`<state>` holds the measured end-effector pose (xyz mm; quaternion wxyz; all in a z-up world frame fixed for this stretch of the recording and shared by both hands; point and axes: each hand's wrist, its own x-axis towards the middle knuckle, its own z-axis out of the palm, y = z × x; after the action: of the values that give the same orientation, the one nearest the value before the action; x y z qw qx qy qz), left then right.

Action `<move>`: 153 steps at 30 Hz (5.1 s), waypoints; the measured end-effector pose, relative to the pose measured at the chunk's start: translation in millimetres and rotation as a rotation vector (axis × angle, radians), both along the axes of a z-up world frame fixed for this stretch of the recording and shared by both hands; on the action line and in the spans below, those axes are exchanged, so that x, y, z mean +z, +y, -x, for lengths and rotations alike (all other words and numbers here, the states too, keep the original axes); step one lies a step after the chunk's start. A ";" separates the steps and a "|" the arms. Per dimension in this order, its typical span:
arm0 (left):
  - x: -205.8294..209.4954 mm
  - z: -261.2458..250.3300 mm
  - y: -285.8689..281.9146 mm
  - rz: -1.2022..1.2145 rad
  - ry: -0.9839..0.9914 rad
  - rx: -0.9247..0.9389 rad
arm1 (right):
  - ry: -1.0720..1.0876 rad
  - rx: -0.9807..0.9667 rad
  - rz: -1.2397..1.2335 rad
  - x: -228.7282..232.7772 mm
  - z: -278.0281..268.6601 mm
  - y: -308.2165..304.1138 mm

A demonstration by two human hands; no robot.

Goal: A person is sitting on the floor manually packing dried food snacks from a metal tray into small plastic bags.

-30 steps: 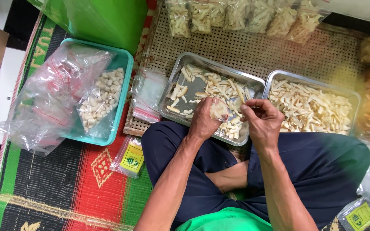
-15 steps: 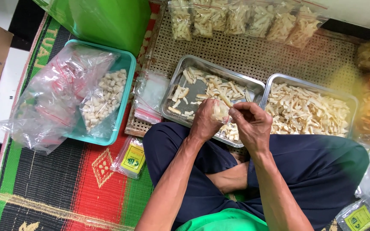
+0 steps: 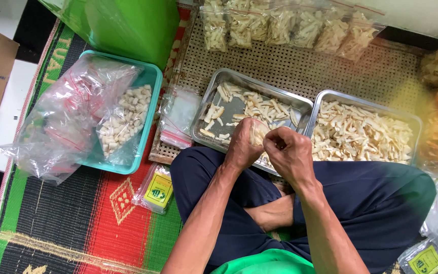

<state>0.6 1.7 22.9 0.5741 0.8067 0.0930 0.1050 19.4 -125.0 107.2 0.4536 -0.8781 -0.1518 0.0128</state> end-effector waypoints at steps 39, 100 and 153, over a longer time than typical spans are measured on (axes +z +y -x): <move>8.0 8.7 -1.8 0.134 0.188 -0.201 | 0.400 -0.211 -0.241 3.9 -24.3 -15.3; 43.1 22.0 -12.0 0.805 -0.122 -0.131 | 0.006 0.296 -0.022 106.2 -44.6 -48.5; 9.5 13.5 -6.3 0.379 -0.027 0.159 | 0.304 0.149 0.703 -140.4 -20.5 -57.5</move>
<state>-12.9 -4.6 32.4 0.7069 0.6727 0.1666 0.1413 39.9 -182.5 -33.3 0.1402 -0.9547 -0.1324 0.2269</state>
